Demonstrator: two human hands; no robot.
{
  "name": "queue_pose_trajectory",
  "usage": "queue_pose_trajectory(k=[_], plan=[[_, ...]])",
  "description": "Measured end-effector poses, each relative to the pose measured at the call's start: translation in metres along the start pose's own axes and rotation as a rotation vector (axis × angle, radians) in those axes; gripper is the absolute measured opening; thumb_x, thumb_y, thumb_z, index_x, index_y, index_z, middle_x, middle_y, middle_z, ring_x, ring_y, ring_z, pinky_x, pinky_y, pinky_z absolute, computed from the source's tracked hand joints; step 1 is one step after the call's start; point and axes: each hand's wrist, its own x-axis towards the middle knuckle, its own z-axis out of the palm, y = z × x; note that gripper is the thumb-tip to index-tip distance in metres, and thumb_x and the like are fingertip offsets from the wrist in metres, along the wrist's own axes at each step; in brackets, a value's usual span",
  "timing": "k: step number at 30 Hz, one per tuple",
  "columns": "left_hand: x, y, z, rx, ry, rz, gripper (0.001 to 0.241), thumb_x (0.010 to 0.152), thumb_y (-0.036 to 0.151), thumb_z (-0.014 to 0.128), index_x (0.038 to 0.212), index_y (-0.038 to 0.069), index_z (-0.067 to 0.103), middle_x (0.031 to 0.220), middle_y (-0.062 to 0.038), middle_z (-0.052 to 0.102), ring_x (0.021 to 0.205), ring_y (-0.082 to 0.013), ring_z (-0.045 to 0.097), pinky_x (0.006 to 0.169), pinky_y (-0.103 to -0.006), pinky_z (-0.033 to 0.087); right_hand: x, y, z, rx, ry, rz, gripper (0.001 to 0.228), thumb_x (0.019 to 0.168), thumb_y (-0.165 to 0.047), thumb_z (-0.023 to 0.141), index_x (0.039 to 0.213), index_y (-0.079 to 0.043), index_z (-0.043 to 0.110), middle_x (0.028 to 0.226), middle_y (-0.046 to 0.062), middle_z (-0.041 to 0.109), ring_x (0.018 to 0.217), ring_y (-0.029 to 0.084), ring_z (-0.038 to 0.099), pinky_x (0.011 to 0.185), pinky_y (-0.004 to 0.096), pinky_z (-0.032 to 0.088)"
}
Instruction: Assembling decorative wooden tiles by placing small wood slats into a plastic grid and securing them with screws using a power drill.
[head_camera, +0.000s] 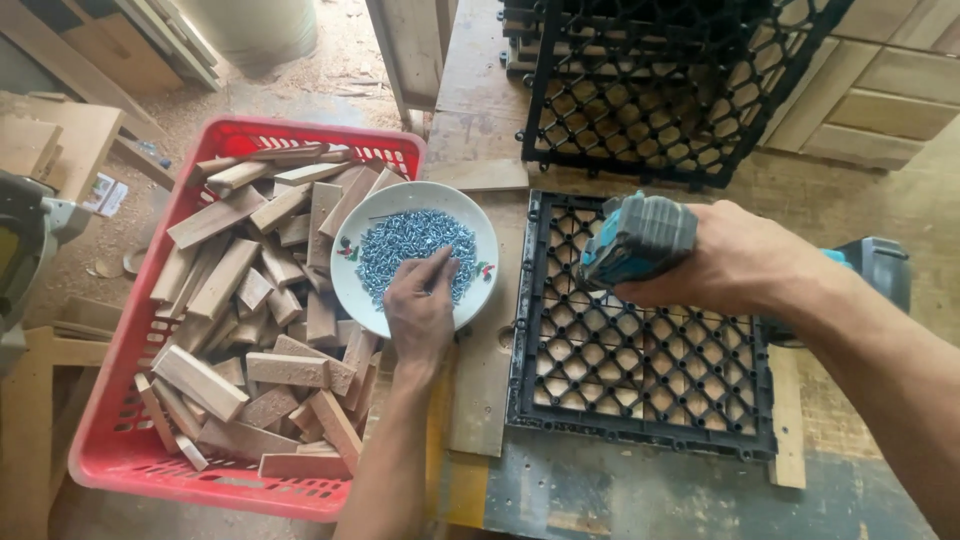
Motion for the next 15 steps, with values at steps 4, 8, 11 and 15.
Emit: queue_pose_trajectory(k=[4, 8, 11, 15], plan=[[-0.025, 0.046, 0.019, -0.160, -0.109, 0.024, 0.036, 0.102, 0.026, 0.058, 0.131, 0.004, 0.065, 0.106, -0.015, 0.079, 0.092, -0.0258, 0.081, 0.078, -0.0330, 0.070, -0.015, 0.038, 0.024, 0.184, 0.079, -0.020, 0.069, 0.073, -0.036, 0.084, 0.140, -0.031, 0.064, 0.128, 0.007, 0.076, 0.113, 0.026, 0.072, 0.109, 0.040, 0.053], [-0.047, 0.103, 0.044, -0.705, -0.309, -0.629, 0.022, 0.100, 0.015, 0.062, 0.113, -0.001, 0.069, 0.104, -0.018, 0.077, 0.091, -0.0247, 0.076, 0.085, -0.0327, 0.065, -0.036, 0.093, 0.067, 0.694, 0.285, 0.054, 0.070, 0.068, -0.026, 0.082, 0.135, -0.016, 0.064, 0.117, 0.013, 0.074, 0.099, 0.028, 0.068, 0.090, 0.042, 0.056], [-0.065, 0.106, 0.073, -0.957, -0.310, -0.899, 0.027, 0.092, 0.017, 0.073, 0.110, -0.003, 0.070, 0.099, -0.017, 0.075, 0.085, -0.0245, 0.074, 0.077, -0.0312, 0.063, -0.036, 0.138, 0.105, 0.950, 0.376, -0.092, 0.036, 0.075, -0.015, 0.084, 0.104, -0.006, 0.064, 0.082, 0.015, 0.067, 0.066, 0.026, 0.060, 0.064, 0.038, 0.052], [-0.075, 0.102, 0.113, -1.159, -0.316, -1.088, 0.028, 0.082, 0.028, 0.085, 0.091, 0.005, 0.072, 0.084, -0.011, 0.073, 0.069, -0.0169, 0.068, 0.062, -0.0236, 0.061, -0.054, 0.135, 0.108, 0.977, 0.498, 0.180, 0.080, 0.064, -0.019, 0.082, 0.138, -0.012, 0.053, 0.127, 0.010, 0.066, 0.116, 0.024, 0.062, 0.099, 0.041, 0.047]])
